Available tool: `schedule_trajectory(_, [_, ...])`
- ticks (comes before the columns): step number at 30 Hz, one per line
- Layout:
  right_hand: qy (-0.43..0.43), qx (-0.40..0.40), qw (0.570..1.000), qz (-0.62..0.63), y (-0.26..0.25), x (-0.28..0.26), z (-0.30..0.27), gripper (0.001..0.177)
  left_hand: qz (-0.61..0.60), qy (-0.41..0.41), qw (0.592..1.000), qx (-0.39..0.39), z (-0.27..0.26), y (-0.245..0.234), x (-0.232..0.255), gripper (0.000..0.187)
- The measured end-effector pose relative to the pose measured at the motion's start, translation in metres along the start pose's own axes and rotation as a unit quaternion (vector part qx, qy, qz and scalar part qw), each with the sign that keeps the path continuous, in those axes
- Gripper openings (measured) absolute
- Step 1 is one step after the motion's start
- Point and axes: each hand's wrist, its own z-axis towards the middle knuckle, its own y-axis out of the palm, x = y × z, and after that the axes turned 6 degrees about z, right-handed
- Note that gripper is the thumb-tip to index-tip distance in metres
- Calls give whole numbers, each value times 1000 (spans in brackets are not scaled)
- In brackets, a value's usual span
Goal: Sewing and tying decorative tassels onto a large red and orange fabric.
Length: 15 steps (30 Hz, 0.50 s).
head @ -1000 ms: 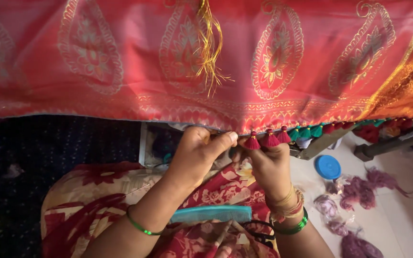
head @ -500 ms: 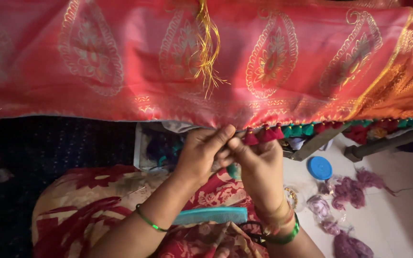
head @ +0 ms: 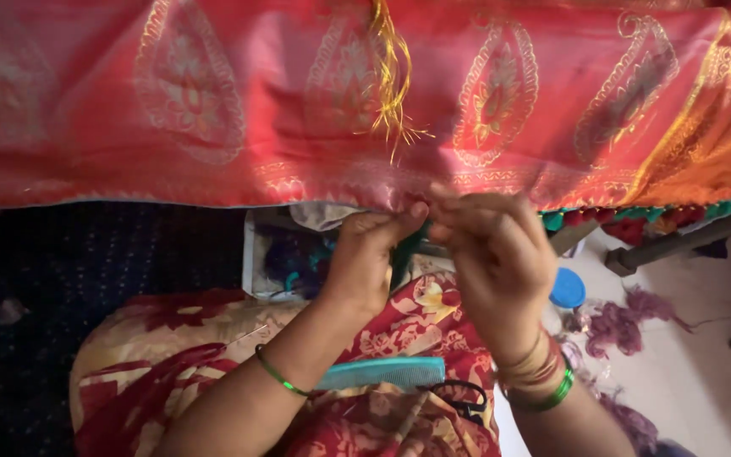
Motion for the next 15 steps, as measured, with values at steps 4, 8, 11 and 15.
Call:
schedule_trajectory(4, [-76, 24, 985, -155, 12, 13, -13, 19, -25, 2, 1000, 16, -5, 8, 4, 21])
schedule_trajectory(8, [239, 121, 894, 360, -2, 28, 2, 10, -6, -15, 1000, 9, -13, 20, 20, 22])
schedule_trajectory(11, [227, 122, 897, 359, 6, 29, -2, 11, -4, -4, 1000, 0, -12, 26, 28, 22])
schedule_trajectory(15, [248, 105, 904, 332, -1, 36, 7, 16, -10, 16, 1000, 3, -11, 20, 20, 24])
